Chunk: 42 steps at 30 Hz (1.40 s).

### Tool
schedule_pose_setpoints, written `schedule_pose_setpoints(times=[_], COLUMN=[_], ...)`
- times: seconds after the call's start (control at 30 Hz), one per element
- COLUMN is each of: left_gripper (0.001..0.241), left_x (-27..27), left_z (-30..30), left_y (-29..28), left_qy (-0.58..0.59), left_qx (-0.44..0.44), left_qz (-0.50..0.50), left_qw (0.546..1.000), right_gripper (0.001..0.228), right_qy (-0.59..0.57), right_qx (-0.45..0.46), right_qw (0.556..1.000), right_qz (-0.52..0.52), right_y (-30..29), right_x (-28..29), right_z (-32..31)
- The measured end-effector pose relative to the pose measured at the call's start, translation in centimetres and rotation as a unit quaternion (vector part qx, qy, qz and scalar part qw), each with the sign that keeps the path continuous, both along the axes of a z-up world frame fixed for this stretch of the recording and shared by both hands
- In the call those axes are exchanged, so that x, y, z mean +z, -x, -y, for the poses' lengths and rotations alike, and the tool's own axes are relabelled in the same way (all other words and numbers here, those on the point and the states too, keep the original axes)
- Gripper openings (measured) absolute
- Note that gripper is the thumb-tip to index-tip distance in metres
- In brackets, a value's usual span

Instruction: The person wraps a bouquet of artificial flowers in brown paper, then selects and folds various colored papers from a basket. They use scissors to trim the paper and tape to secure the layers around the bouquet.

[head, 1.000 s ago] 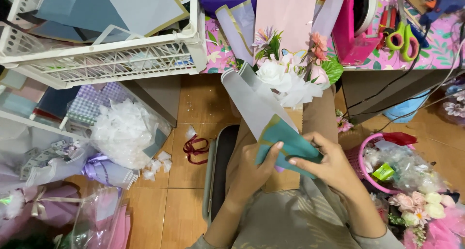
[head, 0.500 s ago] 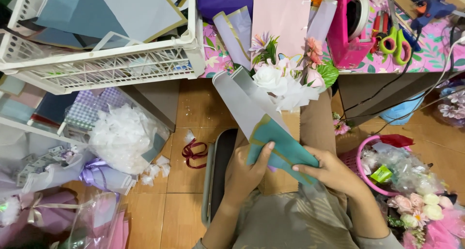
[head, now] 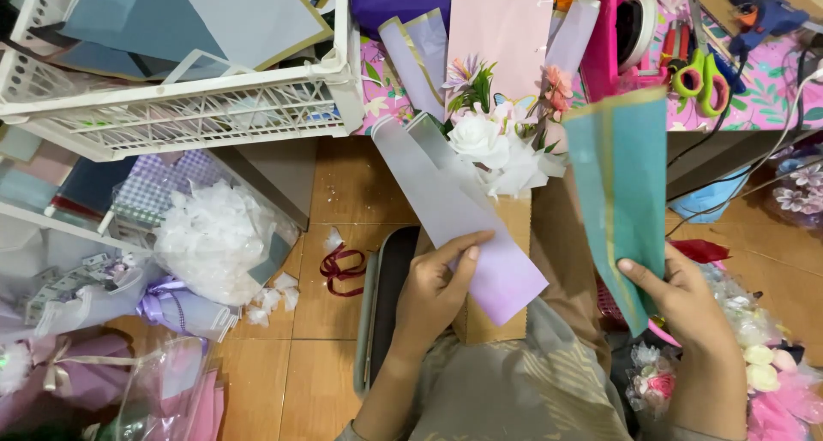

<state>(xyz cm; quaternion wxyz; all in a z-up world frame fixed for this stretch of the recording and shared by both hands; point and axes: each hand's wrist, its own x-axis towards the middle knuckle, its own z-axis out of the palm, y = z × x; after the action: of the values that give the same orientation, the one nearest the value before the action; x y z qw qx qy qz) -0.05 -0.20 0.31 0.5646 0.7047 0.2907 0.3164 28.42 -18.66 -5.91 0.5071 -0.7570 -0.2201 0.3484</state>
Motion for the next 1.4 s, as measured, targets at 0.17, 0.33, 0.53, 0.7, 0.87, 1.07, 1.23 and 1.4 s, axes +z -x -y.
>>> schedule_pose_setpoints(times=[0.17,0.33,0.53,0.7,0.87,1.07,1.23,1.4], left_gripper=[0.034,0.030,0.030,0.030,0.031,0.030,0.030,0.030], left_x=[0.2,-1.1,-0.9,-1.1,-0.9,-0.9,-1.1,-1.3], left_z=[0.2,0.4,0.4,0.4,0.5,0.6,0.6,0.6], left_y=[0.0,-0.4,-0.3,-0.4,-0.3,-0.4,-0.5,-0.5], left_qy=[-0.075,-0.118,-0.136,-0.139,-0.129,-0.111,-0.123,-0.132], left_qx=[-0.024,-0.053,-0.051,-0.050,-0.051,-0.049,-0.046,-0.042], left_qz=[-0.005,0.033,0.044,0.047,0.041,0.046,0.048,0.054], left_qw=[0.997,0.991,0.988,0.988,0.990,0.992,0.990,0.989], right_gripper=[0.042,0.045,0.075,0.027,0.020,0.024,0.010,0.009], right_qy=[0.013,-0.099,-0.071,-0.083,-0.066,-0.093,-0.101,-0.087], right_qx=[-0.074,-0.088,-0.078,-0.063,-0.036,-0.064,-0.109,-0.114], right_qw=[0.997,0.985,0.988,0.992,0.996,0.993,0.988,0.988], right_qz=[-0.030,-0.113,-0.111,-0.076,-0.044,-0.032,-0.044,-0.047], right_y=[0.8,-1.7,0.2,-0.2,0.6,0.4,-0.1,0.0], right_x=[1.3,-3.2,-0.7,-2.1,-0.7,-1.2,-1.7,-1.9], right_z=[-1.1,0.0,-1.0,-0.8,-1.1,-1.0,-0.8,-1.0])
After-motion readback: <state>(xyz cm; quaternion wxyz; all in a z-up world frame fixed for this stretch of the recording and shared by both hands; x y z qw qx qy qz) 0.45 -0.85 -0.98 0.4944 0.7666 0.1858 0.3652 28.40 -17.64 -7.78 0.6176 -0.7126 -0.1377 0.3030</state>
